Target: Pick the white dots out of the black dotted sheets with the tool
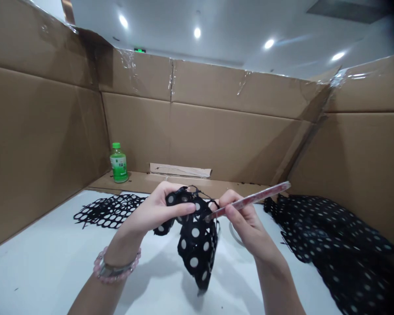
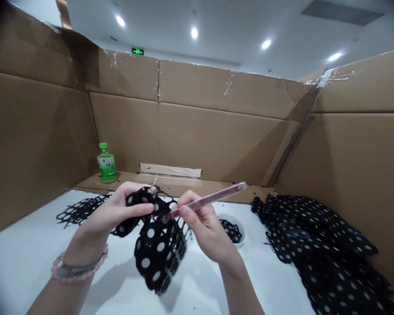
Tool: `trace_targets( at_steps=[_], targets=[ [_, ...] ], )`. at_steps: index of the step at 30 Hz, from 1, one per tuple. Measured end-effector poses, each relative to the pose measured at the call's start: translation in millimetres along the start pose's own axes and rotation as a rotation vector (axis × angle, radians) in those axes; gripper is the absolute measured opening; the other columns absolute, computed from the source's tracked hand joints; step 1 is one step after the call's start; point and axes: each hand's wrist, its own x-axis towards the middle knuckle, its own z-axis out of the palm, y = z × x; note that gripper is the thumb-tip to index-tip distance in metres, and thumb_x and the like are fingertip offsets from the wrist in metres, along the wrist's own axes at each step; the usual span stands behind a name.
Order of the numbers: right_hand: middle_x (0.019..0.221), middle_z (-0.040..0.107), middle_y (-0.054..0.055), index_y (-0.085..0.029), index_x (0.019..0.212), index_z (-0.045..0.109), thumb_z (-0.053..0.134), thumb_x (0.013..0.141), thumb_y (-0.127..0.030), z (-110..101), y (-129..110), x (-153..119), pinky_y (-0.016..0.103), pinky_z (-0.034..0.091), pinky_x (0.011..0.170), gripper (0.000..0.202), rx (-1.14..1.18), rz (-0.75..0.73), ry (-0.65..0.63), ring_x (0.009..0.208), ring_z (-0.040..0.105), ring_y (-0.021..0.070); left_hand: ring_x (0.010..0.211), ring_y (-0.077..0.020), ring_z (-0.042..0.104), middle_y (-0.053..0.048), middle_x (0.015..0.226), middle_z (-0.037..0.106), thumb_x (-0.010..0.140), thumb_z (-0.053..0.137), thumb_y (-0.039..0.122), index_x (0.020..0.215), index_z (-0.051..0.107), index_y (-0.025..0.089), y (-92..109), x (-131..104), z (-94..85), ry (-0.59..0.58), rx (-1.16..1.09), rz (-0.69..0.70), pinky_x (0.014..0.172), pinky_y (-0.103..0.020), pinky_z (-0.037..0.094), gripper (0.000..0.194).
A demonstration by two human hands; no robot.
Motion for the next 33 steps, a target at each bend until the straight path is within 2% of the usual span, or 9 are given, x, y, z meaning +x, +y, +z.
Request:
trace_targets(
  at_steps=[4,7,10,14,19,22,25,29,33],
  targets=[
    [0.075,0.057,-0.002,-0.024,0.081,0.056,0.049,0.096,-0.043,9,6,2,0.024,0.042,0.065,0.025,-0.02,-0.059,0.159,0.068,0.051,0.0131,0.053,-0.0093,0.047,0.002,0.059,0.056,0.074,0.075,0.038,0.067,0.066,0.014,1,0,1.1,0.007,-0.024,-0.015,0.048,-0.019,0.038,0.027],
    [0.071,0.049,-0.003,-0.023,0.077,0.053,0.048,0.097,-0.04,16,7,3,0.023,0.038,0.06,0.026,-0.105,-0.102,0.289,0.063,0.045,0.0121,0.057,-0.0105,0.048,0.001,0.062,0.057,0.072,0.076,0.038,0.066,0.067,0.015,1,0,2.5,0.045,-0.021,0.01,0.052,-0.021,0.041,0.026],
    [0.071,0.047,-0.003,-0.023,0.077,0.053,0.046,0.098,-0.035,20,5,2,0.022,0.038,0.06,0.025,-0.194,-0.135,0.314,0.063,0.045,0.012,0.059,-0.0108,0.047,0.002,0.063,0.055,0.073,0.075,0.036,0.066,0.067,0.015,2,-1,3.2,0.063,0.014,0.034,0.054,-0.021,0.039,0.023],
    [0.068,0.048,-0.004,-0.023,0.077,0.053,0.044,0.099,-0.027,22,0,-2,0.022,0.039,0.06,0.024,-0.33,-0.188,0.348,0.061,0.047,0.0114,0.055,-0.0088,0.039,0.004,0.06,0.049,0.078,0.071,0.032,0.069,0.065,0.015,6,-1,3.8,0.013,0.045,0.06,0.052,-0.021,0.033,0.02],
    [0.067,0.054,-0.003,-0.024,0.082,0.05,0.049,0.094,-0.014,32,-5,-8,0.024,0.039,0.058,0.015,-0.717,-0.34,0.367,0.059,0.052,0.0122,0.062,-0.0124,0.042,0.003,0.061,0.047,0.083,0.066,0.033,0.063,0.057,0.016,7,-7,6.8,0.08,0.318,0.212,0.061,-0.026,0.035,0.027],
    [0.06,0.051,-0.003,-0.023,0.08,0.046,0.051,0.088,-0.008,41,-5,-9,0.027,0.034,0.051,0.019,-1.015,-0.482,0.389,0.049,0.045,0.0128,0.068,-0.0157,0.046,0.001,0.063,0.052,0.083,0.065,0.031,0.065,0.058,0.018,3,-12,10.0,0.159,0.453,0.283,0.069,-0.029,0.038,0.023],
    [0.057,0.05,-0.003,-0.023,0.079,0.045,0.051,0.086,-0.006,46,-3,-8,0.029,0.032,0.049,0.02,-1.164,-0.504,0.43,0.046,0.041,0.0134,0.071,-0.0173,0.047,0.0,0.063,0.054,0.083,0.064,0.03,0.067,0.059,0.018,-1,-15,11.8,0.177,0.457,0.289,0.069,-0.029,0.04,0.021],
    [0.061,0.054,-0.002,-0.023,0.079,0.047,0.051,0.089,-0.01,39,-2,-5,0.028,0.035,0.053,0.017,-1.054,-0.419,0.424,0.05,0.048,0.0136,0.068,-0.0154,0.047,0.002,0.062,0.05,0.084,0.064,0.034,0.068,0.059,0.018,-1,-13,9.9,0.12,0.38,0.208,0.066,-0.027,0.04,0.023],
    [0.072,0.061,-0.002,-0.024,0.082,0.051,0.046,0.097,-0.027,18,-3,-2,0.026,0.044,0.064,0.017,-0.496,-0.174,0.295,0.068,0.059,0.0151,0.074,-0.017,0.055,0.001,0.071,0.06,0.08,0.068,0.036,0.072,0.063,0.019,-2,-3,5.3,0.211,0.237,0.142,0.073,-0.028,0.044,0.019]
  ],
)
